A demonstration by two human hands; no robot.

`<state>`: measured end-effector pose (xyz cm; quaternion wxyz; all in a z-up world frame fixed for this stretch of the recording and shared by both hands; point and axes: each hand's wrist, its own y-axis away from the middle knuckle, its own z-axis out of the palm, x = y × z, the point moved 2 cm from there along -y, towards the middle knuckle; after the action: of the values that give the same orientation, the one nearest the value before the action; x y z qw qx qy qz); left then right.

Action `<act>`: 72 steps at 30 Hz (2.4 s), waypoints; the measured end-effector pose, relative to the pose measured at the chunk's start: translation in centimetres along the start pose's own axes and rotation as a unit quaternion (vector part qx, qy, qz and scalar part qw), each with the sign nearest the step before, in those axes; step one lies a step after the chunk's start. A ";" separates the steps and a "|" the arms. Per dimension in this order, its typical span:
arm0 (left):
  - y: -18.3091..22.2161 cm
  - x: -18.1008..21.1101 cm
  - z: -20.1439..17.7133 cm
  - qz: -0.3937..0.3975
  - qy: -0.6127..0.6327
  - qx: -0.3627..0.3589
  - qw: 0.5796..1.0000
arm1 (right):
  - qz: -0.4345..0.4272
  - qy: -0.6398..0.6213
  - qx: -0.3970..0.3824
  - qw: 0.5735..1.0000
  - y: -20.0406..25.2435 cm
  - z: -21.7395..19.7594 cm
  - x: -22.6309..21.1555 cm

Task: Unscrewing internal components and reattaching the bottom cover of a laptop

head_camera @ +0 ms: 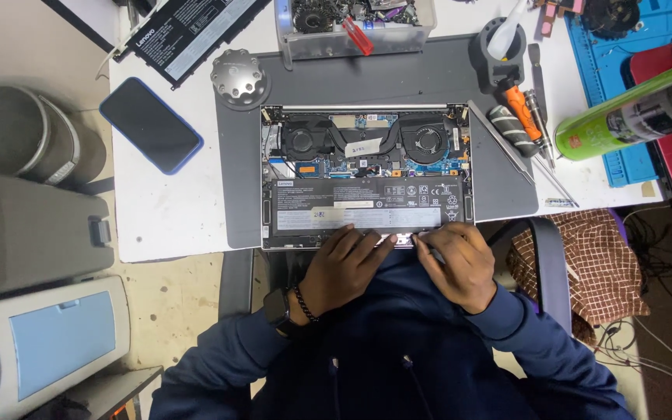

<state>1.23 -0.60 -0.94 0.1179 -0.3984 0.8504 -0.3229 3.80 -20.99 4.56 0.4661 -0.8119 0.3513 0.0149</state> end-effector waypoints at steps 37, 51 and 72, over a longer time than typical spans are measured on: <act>0.6 -0.6 -0.7 -0.009 0.048 0.043 0.998 | -0.030 -0.044 0.002 0.999 -0.5 -0.4 0.6; 1.1 -3.5 -2.8 -0.088 0.054 0.111 0.989 | -0.020 -0.049 -0.087 0.995 -0.9 0.5 -0.2; 0.7 -3.8 -4.0 -0.117 0.092 0.101 0.984 | -0.038 -0.029 -0.154 0.987 -4.2 1.8 -3.1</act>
<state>1.46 4.37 1.42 0.0405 -0.4496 0.7683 -0.4538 4.43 -16.54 7.81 0.3456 -0.8858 0.3003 0.0751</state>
